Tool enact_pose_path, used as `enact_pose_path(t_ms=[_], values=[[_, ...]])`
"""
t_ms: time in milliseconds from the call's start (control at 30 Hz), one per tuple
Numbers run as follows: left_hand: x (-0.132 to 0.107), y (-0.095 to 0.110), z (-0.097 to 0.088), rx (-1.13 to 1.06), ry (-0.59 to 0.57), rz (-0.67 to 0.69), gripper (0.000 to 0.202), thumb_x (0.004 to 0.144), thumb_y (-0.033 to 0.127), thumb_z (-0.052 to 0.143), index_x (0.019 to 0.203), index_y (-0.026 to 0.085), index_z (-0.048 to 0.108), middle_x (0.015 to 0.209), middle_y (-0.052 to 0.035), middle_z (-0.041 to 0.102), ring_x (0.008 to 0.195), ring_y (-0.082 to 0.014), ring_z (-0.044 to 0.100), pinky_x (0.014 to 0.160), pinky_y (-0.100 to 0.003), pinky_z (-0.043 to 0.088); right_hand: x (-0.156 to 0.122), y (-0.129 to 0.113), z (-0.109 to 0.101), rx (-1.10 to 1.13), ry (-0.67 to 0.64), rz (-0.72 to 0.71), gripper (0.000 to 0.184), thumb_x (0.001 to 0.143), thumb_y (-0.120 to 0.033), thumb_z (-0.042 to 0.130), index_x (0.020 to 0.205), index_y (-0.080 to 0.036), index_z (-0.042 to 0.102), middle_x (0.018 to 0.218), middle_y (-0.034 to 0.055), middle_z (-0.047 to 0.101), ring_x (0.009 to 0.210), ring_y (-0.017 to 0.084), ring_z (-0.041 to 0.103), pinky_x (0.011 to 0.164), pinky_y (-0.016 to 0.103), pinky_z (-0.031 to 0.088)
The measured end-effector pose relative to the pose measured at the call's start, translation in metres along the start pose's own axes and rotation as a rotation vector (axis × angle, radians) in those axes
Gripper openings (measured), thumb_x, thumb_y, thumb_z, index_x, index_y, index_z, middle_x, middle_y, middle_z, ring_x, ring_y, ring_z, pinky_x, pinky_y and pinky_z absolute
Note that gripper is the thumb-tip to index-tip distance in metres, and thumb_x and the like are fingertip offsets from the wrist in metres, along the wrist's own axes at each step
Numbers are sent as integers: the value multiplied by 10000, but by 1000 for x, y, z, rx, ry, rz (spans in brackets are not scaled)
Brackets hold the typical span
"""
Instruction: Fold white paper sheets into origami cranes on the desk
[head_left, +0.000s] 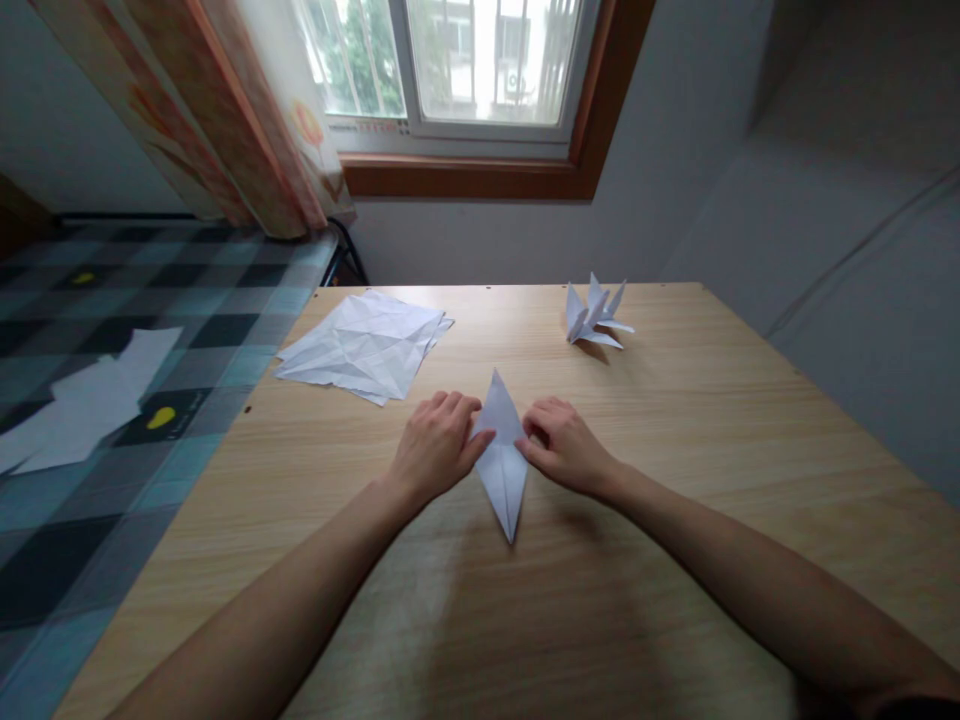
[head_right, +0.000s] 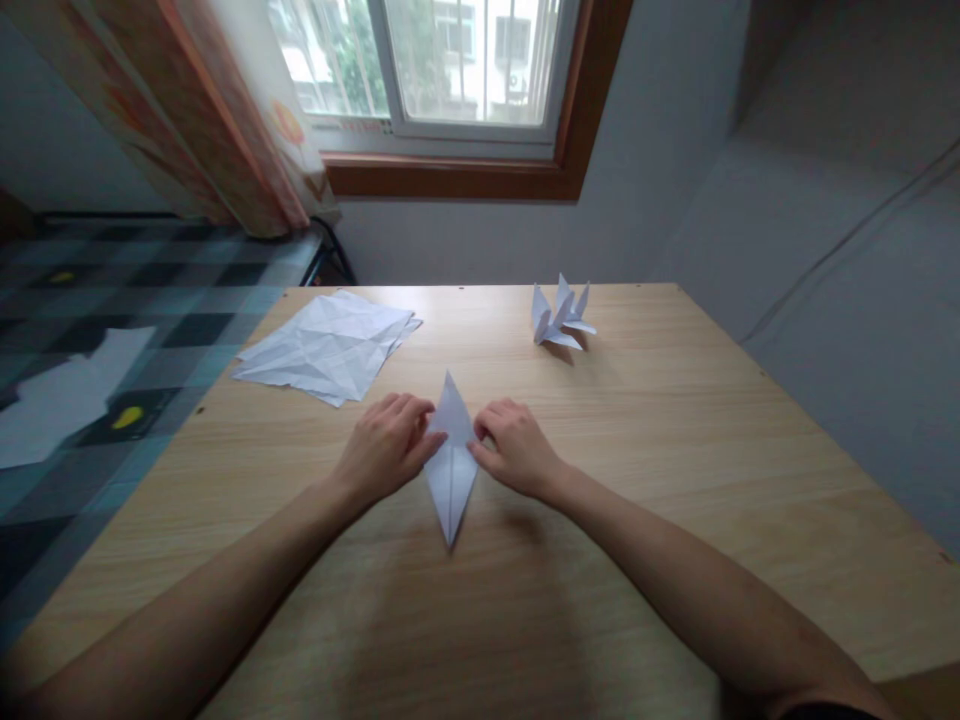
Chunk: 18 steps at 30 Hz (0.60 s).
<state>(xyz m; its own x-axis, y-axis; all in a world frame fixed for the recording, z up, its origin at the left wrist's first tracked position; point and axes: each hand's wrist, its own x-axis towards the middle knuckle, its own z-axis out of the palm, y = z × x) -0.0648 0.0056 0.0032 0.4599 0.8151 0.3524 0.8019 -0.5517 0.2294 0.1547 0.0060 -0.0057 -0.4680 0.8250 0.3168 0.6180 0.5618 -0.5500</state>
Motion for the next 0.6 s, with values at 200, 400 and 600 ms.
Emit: enact_pose_path(t_ms=[200,400,600], values=[[0,-6,2,-188,52,-90,411,886,417,609,1196,164,512,1008,-81,653,950,-252,609,862,-424,482,0,10,4,489,132,246,170,855,-313,635,761,-205,544,576,-69,474,494,101,446,496,247,346],[-2,-8,4,-220,78,-62,491,880,423,616,1273,172,461,1058,-96,646,997,-257,615,890,-430,487,6,19,8,764,707,294,314,808,-352,708,1058,-261,541,658,-87,586,474,115,598,436,224,446],[-5,-7,4,-208,111,48,699,886,417,613,1460,199,280,1250,-137,575,1111,-270,588,941,-429,491,-4,12,0,364,712,30,61,873,-262,641,904,-245,691,893,41,745,844,219,726,779,368,589]])
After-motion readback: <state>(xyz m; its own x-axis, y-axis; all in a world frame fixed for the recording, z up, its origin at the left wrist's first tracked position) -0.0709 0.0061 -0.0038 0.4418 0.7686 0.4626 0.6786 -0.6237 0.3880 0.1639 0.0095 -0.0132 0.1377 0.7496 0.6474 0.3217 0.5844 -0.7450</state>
